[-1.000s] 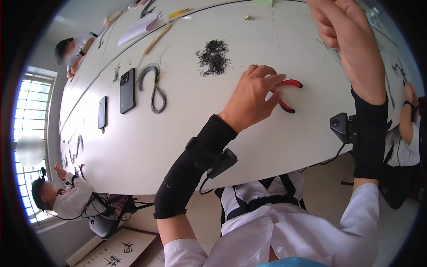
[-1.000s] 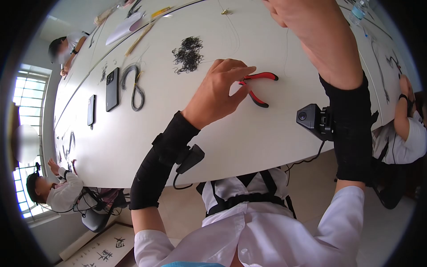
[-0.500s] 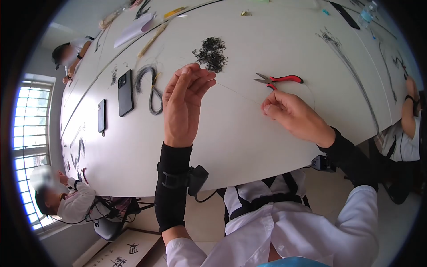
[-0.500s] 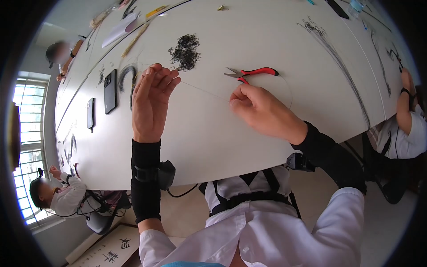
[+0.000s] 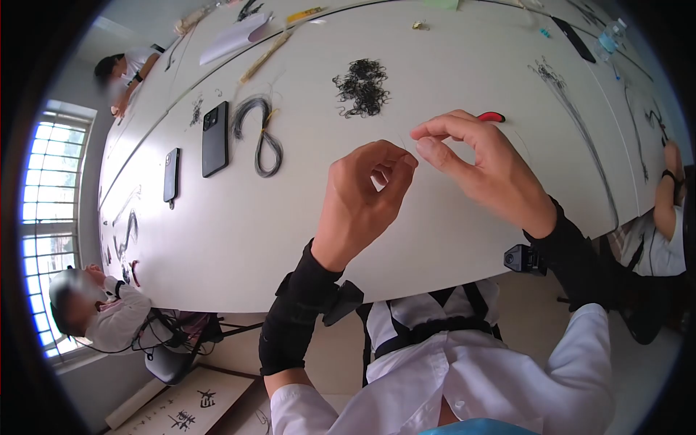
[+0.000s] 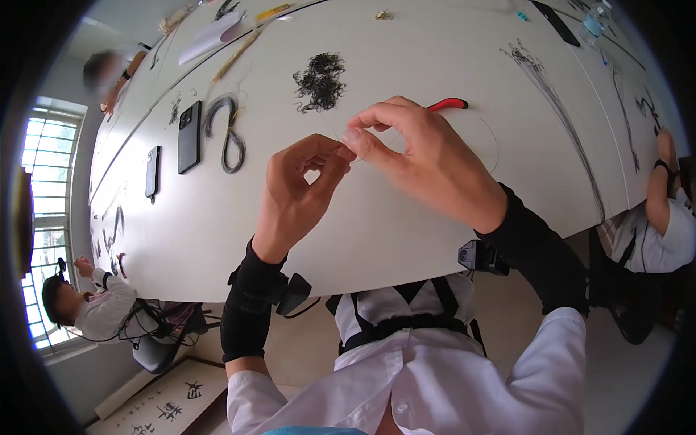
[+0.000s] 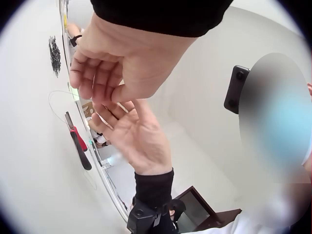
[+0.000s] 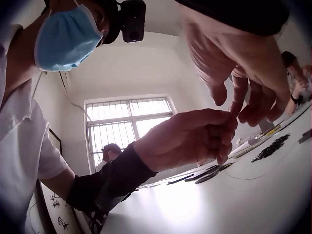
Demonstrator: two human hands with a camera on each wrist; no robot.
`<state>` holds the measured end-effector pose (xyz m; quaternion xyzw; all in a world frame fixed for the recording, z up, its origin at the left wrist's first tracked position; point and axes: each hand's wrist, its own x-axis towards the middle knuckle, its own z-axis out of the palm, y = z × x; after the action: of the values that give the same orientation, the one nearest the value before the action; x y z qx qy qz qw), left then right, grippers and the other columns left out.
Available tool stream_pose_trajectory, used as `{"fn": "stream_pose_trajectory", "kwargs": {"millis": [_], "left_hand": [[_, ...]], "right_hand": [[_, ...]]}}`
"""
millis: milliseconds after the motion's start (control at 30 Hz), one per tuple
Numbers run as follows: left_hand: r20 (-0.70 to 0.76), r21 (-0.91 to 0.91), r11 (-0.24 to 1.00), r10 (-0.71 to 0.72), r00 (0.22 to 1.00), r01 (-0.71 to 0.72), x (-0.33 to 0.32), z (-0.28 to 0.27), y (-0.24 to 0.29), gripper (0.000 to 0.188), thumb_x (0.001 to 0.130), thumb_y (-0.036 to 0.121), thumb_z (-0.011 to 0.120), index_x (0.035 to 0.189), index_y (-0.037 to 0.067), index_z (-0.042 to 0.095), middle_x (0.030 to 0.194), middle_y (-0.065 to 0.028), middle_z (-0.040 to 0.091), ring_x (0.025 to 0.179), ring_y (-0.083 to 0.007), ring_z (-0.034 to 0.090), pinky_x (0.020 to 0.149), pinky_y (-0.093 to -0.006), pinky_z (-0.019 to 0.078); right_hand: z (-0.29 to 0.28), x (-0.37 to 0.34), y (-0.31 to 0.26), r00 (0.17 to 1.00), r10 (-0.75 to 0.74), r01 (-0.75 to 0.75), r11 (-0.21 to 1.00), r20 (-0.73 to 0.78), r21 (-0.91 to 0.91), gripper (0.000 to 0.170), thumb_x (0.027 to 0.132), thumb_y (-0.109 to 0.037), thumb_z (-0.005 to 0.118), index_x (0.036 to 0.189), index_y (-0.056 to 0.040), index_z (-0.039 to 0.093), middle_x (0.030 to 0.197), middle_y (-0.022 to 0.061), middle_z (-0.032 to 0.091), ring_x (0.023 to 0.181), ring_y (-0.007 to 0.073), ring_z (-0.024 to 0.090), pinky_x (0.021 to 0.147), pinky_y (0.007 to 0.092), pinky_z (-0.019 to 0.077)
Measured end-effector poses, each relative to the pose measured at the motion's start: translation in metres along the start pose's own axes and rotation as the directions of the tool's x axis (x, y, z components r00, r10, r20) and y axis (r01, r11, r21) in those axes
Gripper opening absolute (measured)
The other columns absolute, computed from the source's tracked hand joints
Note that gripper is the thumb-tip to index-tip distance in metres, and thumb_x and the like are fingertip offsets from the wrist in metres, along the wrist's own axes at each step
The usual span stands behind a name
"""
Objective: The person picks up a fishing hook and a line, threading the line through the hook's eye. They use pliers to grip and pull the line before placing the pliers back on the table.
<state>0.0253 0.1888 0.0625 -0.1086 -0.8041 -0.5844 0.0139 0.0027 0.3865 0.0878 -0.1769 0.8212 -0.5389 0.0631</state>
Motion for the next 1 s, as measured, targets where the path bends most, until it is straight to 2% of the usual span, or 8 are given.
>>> {"fn": "stream_pose_trajectory", "kwargs": {"millis": [133, 267, 333, 433, 567, 667, 767, 1000], "left_hand": [[-0.028, 0.022, 1.0, 0.0, 1.0, 0.001, 0.003, 0.006, 0.0, 0.013, 0.092, 0.007, 0.066, 0.093, -0.005, 0.07, 0.076, -0.0135, 0.07, 0.067, -0.0202, 0.065, 0.068, -0.0312, 0.0523], [-0.005, 0.041, 0.999, 0.0, 1.0, 0.0, 0.001, 0.001, -0.006, 0.016, 0.097, 0.008, 0.065, 0.101, -0.006, 0.071, 0.085, -0.009, 0.074, 0.074, -0.0115, 0.067, 0.073, -0.0281, 0.0539], [-0.052, 0.187, 0.981, 0.06, 0.997, -0.05, 0.01, -0.014, -0.009, 0.016, 0.097, 0.009, 0.064, 0.103, -0.004, 0.072, 0.087, -0.0083, 0.074, 0.074, -0.0115, 0.066, 0.072, -0.0278, 0.0536], [-0.154, 0.458, 0.883, 0.196, 0.968, -0.106, 0.045, -0.051, -0.034, 0.015, 0.096, 0.007, 0.064, 0.106, 0.003, 0.074, 0.09, -0.0095, 0.074, 0.075, -0.0144, 0.067, 0.071, -0.028, 0.0535], [-0.062, 0.68, 0.722, 0.229, 0.971, -0.127, 0.081, -0.075, -0.077, 0.018, 0.089, 0.01, 0.07, 0.105, 0.006, 0.077, 0.094, -0.0111, 0.074, 0.08, -0.0225, 0.067, 0.076, -0.034, 0.0551], [-0.021, 0.717, 0.682, 0.227, 0.974, -0.144, 0.091, -0.073, -0.085, 0.018, 0.087, 0.011, 0.072, 0.104, 0.007, 0.078, 0.094, -0.011, 0.072, 0.083, -0.0231, 0.067, 0.079, -0.0347, 0.0547], [-0.008, 0.607, 0.783, 0.179, 0.984, -0.138, 0.095, -0.074, -0.095, 0.018, 0.087, 0.011, 0.072, 0.103, 0.007, 0.077, 0.091, -0.011, 0.071, 0.081, -0.0237, 0.066, 0.078, -0.0354, 0.0543], [-0.025, 0.644, 0.733, 0.306, 0.952, -0.218, 0.097, -0.067, -0.109, 0.01, 0.089, 0.008, 0.069, 0.095, 0.001, 0.07, 0.089, -0.0123, 0.07, 0.074, -0.0203, 0.065, 0.072, -0.0333, 0.0529]], "right_hand": [[0.024, 0.021, 0.015, 0.988, -0.142, 0.145, 0.988, -0.056, 0.057, 0.022, 0.099, -0.018, 0.066, 0.1, 0.0025, 0.072, 0.083, 0.0088, 0.072, 0.083, 0.0181, 0.067, 0.086, 0.0312, 0.0527], [0.026, 0.028, 0.017, 0.996, -0.077, 0.084, 0.968, -0.04, 0.237, 0.023, 0.101, -0.019, 0.064, 0.103, 0.0027, 0.07, 0.089, 0.007, 0.072, 0.082, 0.0151, 0.067, 0.082, 0.0273, 0.0542], [0.028, 0.031, 0.022, 0.986, -0.099, 0.144, 0.912, -0.134, 0.384, 0.023, 0.103, -0.02, 0.062, 0.105, 0.0021, 0.068, 0.091, 0.0055, 0.072, 0.08, 0.0135, 0.067, 0.079, 0.0256, 0.0548], [0.014, 0.032, 0.014, 0.996, 0.06, -0.019, 0.846, -0.059, 0.532, 0.023, 0.105, -0.021, 0.059, 0.107, 0.0004, 0.067, 0.09, 0.0029, 0.069, 0.078, 0.0112, 0.067, 0.076, 0.025, 0.0558], [0.014, 0.035, 0.025, 0.977, 0.212, -0.172, 0.805, -0.004, 0.567, 0.022, 0.103, -0.022, 0.058, 0.105, -0.0022, 0.068, 0.073, -0.0066, 0.05, 0.061, 0.0025, 0.042, 0.056, 0.0217, 0.0398], [0.021, 0.036, 0.028, 0.968, 0.24, -0.175, 0.847, -0.067, 0.502, 0.022, 0.102, -0.023, 0.058, 0.103, -0.0026, 0.068, 0.071, -0.0092, 0.044, 0.061, 0.0019, 0.032, 0.054, 0.0219, 0.0298], [0.022, 0.034, 0.032, 0.969, 0.233, -0.17, 0.867, -0.079, 0.469, 0.023, 0.102, -0.022, 0.059, 0.101, -0.0018, 0.068, 0.071, -0.0095, 0.045, 0.062, 0.0014, 0.033, 0.055, 0.0214, 0.0286], [0.027, 0.033, 0.037, 0.969, 0.242, -0.193, 0.859, -0.044, 0.474, 0.024, 0.102, -0.023, 0.059, 0.102, -0.0008, 0.068, 0.072, -0.0086, 0.047, 0.063, 0.0016, 0.034, 0.055, 0.0215, 0.0288]]}}
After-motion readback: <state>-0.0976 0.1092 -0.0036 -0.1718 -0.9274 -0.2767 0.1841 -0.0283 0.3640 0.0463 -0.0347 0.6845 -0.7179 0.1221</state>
